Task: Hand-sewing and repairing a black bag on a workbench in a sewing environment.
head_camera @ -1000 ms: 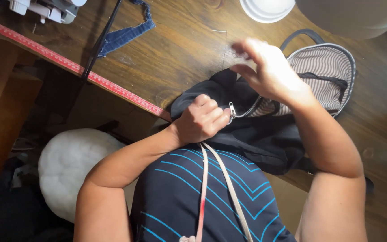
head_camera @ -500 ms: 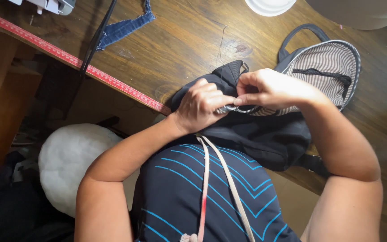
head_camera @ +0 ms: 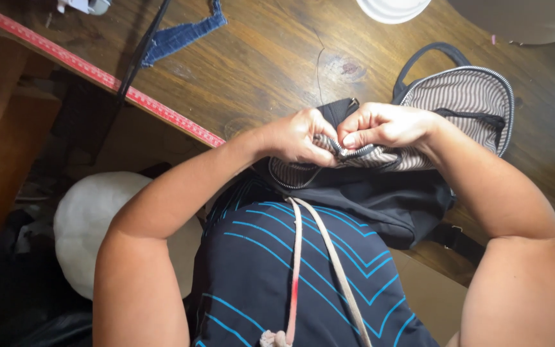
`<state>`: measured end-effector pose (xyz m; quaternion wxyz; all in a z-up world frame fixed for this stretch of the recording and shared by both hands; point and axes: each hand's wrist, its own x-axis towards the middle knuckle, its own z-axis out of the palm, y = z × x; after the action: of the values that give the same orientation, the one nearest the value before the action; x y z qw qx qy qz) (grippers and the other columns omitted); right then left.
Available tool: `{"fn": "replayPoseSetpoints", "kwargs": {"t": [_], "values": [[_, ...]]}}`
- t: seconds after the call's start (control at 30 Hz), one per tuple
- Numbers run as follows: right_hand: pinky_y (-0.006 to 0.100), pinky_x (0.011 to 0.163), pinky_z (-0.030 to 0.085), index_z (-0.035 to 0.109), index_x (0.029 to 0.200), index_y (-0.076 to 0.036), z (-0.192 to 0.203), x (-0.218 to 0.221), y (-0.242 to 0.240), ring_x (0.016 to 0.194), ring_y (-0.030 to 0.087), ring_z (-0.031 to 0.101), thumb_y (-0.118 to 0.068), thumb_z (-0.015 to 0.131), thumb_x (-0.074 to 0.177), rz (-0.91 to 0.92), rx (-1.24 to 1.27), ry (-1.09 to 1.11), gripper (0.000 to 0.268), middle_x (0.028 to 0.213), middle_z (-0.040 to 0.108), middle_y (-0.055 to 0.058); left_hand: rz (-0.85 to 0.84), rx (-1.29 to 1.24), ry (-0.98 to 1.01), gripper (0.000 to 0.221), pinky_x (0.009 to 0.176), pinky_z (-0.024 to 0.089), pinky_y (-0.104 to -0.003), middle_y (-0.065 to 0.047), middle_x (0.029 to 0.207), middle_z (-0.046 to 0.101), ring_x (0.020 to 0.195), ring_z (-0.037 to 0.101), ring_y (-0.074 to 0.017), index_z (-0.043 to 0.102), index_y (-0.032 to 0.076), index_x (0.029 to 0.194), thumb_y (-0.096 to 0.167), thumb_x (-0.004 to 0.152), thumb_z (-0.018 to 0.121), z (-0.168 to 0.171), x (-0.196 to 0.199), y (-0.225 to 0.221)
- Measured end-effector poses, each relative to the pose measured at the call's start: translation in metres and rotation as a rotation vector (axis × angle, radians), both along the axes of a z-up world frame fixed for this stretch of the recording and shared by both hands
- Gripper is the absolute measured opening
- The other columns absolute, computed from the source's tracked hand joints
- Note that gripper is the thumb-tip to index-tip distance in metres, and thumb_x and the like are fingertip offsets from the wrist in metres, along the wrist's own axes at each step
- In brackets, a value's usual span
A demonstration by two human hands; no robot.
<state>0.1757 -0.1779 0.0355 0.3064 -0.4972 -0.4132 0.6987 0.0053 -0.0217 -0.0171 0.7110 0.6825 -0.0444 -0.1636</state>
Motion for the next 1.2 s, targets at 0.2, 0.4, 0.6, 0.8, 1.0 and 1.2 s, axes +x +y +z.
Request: {"fn": "replayPoseSetpoints", "kwargs": {"t": [0.2,0.4,0.6,0.8,1.0,1.2], "values": [[0.019,0.050,0.041,0.069,0.064,-0.011,-0.013,0.007,0.004,0.051,0.000,0.045,-0.016,0.063,0.101,0.009,0.067,0.104,0.038,0.052,0.053,-0.011,-0.166,0.036,0.205,0.013,0.067,0.056,-0.025,-0.002,0.071,0.076,0.069,0.072,-0.0119,0.083,0.022,0.086,0.023,0.074,0.086,0.014,0.015,0.014],[0.018,0.052,0.037,0.068,0.064,-0.009,-0.005,0.015,0.008,0.051,-0.001,0.045,-0.015,0.065,0.102,-0.037,0.050,0.114,0.039,0.051,0.057,-0.009,-0.156,-0.045,0.277,0.005,0.063,0.053,-0.021,-0.001,0.068,0.074,0.068,0.068,-0.0075,0.080,0.015,0.081,0.021,0.080,0.081,0.006,0.012,0.017],[0.035,0.074,0.052,0.076,0.082,-0.002,0.012,0.012,0.006,0.069,0.017,0.066,-0.017,0.067,0.102,-0.110,0.206,-0.303,0.027,0.070,0.073,0.009,-0.033,-0.266,0.305,0.019,0.071,0.057,-0.021,-0.001,0.077,0.074,0.073,0.067,-0.0069,0.074,0.005,0.093,0.020,0.085,0.083,0.027,0.002,0.026],[0.038,0.069,0.053,0.079,0.097,-0.012,0.044,-0.069,-0.042,0.070,0.027,0.062,-0.007,0.081,0.100,-0.622,0.867,-1.248,0.005,0.083,0.071,0.003,0.172,-0.199,0.407,0.021,0.053,0.051,-0.019,0.000,0.059,0.067,0.056,0.065,-0.0060,0.074,0.010,0.069,0.016,0.089,0.071,0.008,0.001,0.016],[0.035,0.079,0.057,0.081,0.108,-0.015,0.012,-0.115,-0.057,0.086,0.021,0.067,-0.019,0.089,0.089,-0.783,0.679,-1.218,0.021,0.097,0.068,0.002,0.121,-0.102,0.459,0.016,0.050,0.053,-0.021,-0.006,0.055,0.068,0.051,0.067,-0.0127,0.079,0.010,0.071,0.016,0.084,0.073,-0.003,0.008,0.017],[0.041,0.078,0.052,0.075,0.097,-0.011,0.014,-0.122,-0.052,0.083,0.029,0.064,-0.011,0.087,0.089,-0.818,0.667,-1.289,0.015,0.093,0.064,0.006,0.136,-0.179,0.504,0.014,0.054,0.056,-0.021,-0.006,0.061,0.070,0.057,0.070,-0.0120,0.078,0.005,0.077,0.013,0.085,0.070,0.003,0.002,0.013]]}}
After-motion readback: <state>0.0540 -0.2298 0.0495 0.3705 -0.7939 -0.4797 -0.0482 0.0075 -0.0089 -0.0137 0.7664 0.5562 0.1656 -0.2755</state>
